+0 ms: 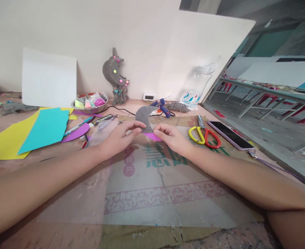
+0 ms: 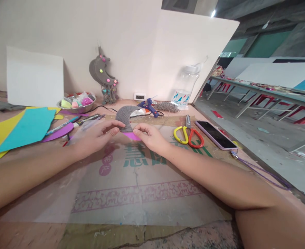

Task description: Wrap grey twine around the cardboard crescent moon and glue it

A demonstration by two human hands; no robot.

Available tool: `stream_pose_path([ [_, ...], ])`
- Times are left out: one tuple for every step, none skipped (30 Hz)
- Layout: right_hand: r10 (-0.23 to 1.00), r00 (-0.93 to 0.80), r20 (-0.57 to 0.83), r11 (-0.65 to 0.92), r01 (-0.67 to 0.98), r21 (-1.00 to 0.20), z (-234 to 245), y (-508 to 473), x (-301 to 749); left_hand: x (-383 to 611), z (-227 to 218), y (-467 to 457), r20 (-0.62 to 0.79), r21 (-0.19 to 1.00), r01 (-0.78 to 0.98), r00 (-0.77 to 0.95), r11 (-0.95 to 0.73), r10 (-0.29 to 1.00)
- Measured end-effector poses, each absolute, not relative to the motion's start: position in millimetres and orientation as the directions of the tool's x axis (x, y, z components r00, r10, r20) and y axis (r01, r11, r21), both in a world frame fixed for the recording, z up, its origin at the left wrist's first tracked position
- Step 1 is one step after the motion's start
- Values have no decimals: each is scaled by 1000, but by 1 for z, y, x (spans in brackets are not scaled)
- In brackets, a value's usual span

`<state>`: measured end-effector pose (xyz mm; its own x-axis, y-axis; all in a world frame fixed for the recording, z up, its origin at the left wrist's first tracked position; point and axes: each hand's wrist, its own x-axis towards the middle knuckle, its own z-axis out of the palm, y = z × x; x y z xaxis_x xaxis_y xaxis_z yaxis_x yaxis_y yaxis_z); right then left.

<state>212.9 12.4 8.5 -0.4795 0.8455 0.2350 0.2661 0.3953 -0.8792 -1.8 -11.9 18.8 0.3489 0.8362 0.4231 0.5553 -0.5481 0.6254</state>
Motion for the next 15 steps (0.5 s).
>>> stream_pose_path([
  [839,-482,252,421,284,-861,9,12,213,-2,18,-11,409,657,545,322,-520,854],
  [832,-485,270,450,305,-839,9,12,212,-2,16,-10,394,691,529,295,-492,870],
  [823,-491,285,477,325,-817,9,12,212,-2,14,-8,379,725,505,274,-467,884],
  [816,-497,297,497,341,-798,9,12,212,-2,12,-6,361,759,476,261,-444,896],
  [810,-503,302,510,350,-786,10,12,212,-2,10,-4,349,788,440,259,-431,901],
  [806,-510,299,514,355,-781,10,12,212,-2,8,-2,339,811,405,262,-422,904],
  [804,-517,292,512,355,-782,10,12,213,-2,6,0,334,827,376,270,-418,903],
  [803,-525,283,508,353,-786,10,11,213,-3,5,1,334,836,355,277,-419,901],
  [804,-527,276,502,352,-790,11,11,213,-3,5,2,335,838,348,278,-420,900],
  [805,-527,272,499,354,-791,11,11,213,-2,4,2,339,836,352,272,-422,900],
  [806,-525,272,499,356,-790,11,11,213,-2,5,2,346,829,364,263,-424,901],
  [805,-524,277,502,356,-788,11,11,213,-2,5,2,353,821,379,252,-427,901],
  [805,-522,281,506,356,-786,11,12,213,-2,5,1,359,812,394,244,-430,901],
  [806,-519,285,508,358,-784,11,12,212,-2,6,0,358,806,408,239,-428,903],
  [808,-515,287,508,359,-783,11,12,212,-1,7,-1,353,803,420,237,-423,905],
])
